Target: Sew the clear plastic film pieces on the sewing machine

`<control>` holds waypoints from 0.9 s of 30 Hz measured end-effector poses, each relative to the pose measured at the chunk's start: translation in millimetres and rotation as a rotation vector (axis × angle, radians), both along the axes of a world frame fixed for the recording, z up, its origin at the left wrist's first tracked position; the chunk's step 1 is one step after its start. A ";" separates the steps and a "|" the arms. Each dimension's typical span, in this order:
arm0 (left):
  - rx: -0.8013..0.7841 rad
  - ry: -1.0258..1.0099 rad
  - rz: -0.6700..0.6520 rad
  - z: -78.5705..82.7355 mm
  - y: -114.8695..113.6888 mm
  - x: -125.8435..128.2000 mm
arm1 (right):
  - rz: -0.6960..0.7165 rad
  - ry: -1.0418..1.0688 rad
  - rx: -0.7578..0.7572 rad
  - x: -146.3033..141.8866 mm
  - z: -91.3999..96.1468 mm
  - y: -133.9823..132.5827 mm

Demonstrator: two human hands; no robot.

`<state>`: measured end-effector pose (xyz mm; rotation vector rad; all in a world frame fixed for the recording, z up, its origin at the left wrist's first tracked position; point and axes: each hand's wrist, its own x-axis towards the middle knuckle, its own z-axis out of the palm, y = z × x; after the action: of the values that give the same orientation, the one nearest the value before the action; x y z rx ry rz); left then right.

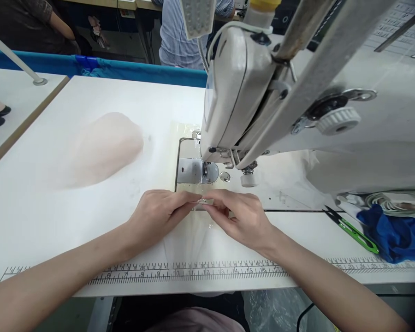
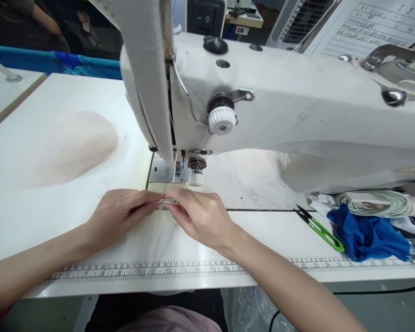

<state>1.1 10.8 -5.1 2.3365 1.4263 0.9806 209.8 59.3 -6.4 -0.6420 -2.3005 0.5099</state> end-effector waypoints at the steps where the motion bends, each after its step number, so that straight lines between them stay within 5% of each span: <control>1: 0.021 0.002 0.000 0.1 0.3 0.2 | 0.004 -0.003 0.003 -0.2 0.2 -0.1; 27: 0.210 0.082 0.023 8.9 1.4 0.2 | 0.036 0.012 0.017 -3.7 2.6 -3.1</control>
<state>1.3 12.2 3.8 2.5414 1.4459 1.1009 206.1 56.2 -3.8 -0.5883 -2.3060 0.5093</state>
